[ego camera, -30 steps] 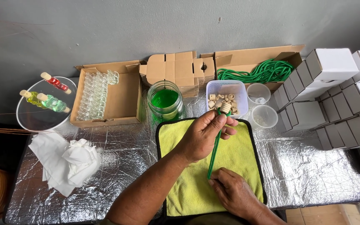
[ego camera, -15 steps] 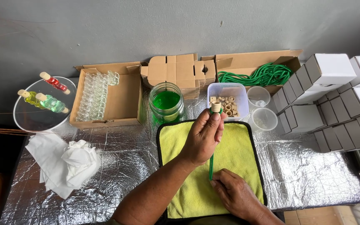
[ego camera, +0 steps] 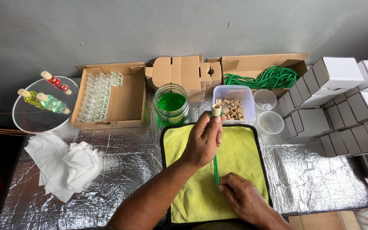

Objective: The person threads a green cord through a wooden bead and then folds a small cardboard box to contain it.

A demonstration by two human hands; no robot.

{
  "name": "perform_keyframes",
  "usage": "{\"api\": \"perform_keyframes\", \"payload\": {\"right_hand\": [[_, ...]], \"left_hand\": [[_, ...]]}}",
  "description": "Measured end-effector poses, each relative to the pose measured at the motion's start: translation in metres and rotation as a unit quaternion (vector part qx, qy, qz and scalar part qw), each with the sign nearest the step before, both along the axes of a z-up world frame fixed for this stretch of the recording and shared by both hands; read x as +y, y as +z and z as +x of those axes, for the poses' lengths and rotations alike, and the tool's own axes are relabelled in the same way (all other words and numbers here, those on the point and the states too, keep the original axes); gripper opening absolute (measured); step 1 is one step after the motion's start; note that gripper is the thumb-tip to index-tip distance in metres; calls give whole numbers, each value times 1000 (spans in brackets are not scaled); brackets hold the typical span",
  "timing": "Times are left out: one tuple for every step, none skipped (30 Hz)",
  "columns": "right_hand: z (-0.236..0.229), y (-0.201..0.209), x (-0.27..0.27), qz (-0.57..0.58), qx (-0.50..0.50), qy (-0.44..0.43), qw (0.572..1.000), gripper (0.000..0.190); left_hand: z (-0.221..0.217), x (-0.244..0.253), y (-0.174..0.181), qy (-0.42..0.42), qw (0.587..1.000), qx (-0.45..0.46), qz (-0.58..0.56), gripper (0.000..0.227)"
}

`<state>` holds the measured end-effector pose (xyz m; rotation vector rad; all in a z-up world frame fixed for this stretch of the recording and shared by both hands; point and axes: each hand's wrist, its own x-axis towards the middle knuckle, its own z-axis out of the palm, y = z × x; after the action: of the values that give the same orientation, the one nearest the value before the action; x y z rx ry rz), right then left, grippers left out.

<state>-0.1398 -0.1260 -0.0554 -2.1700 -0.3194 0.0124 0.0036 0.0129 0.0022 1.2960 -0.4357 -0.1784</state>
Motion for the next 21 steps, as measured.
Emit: {"api": "perform_keyframes", "payload": {"right_hand": [[-1, 4, -2, 0, 0, 0, 1000, 10], [-1, 9, -5, 0, -6, 7, 1000, 9], [-1, 13, -7, -1, -12, 14, 1000, 9], [-2, 14, -12, 0, -12, 15, 1000, 9], [-3, 15, -17, -9, -9, 22, 1000, 10], [-5, 15, -22, -18, -5, 27, 999, 12], [-5, 16, -28, -17, -5, 24, 1000, 12], [-5, 17, -34, -40, -11, 36, 998, 15], [-5, 17, -39, -63, -17, 48, 997, 18], [-3, 23, -41, -62, -14, 48, 997, 18], [-1, 28, -42, -95, -47, 47, 993, 18], [1, 34, -44, -127, -81, 47, 987, 19], [3, 34, -47, -127, -80, 47, 987, 19], [6, 35, -48, -156, -91, 46, 982, 17], [8, 35, -50, -184, -103, 45, 977, 15], [12, 41, -49, -184, -104, 45, 976, 15], [16, 46, -48, -185, -122, 48, 974, 14], [20, 52, -46, -186, -139, 52, 971, 12], [22, 51, -48, -186, -138, 53, 971, 12], [25, 50, -50, -221, -163, 47, 960, 18], [29, 50, -52, -256, -186, 40, 948, 25]], "left_hand": [[-1, 5, -4, 0, 1000, 0, 0, 27], [-1, 11, -7, -43, 998, 28, 43, 28], [-2, 17, -11, -85, 991, 56, 86, 34], [-3, 28, -4, -85, 991, 57, 87, 34], [-4, 38, 3, -108, 968, 22, 228, 28], [-5, 48, 9, -132, 922, -14, 363, 32], [-6, 53, 18, -134, 922, -15, 364, 32], [-8, 59, 26, -168, 867, -28, 467, 38], [-10, 65, 34, -201, 800, -42, 564, 45], [-11, 67, 39, -203, 800, -39, 564, 45], [-13, 68, 44, -206, 741, -53, 637, 56], [-14, 69, 49, -206, 677, -69, 703, 70], [-18, 66, 50, -206, 677, -68, 703, 70], [-21, 64, 52, -182, 720, -87, 664, 62], [-24, 62, 54, -157, 759, -106, 623, 54], [-27, 51, 49, -156, 759, -107, 623, 54], [-30, 41, 45, -199, 794, -175, 548, 51], [-34, 30, 40, -238, 818, -241, 465, 64], [-33, 24, 30, -238, 818, -240, 465, 64], [-32, 17, 21, -241, 838, -230, 433, 55], [-30, 9, 12, -245, 856, -219, 400, 48]]}}
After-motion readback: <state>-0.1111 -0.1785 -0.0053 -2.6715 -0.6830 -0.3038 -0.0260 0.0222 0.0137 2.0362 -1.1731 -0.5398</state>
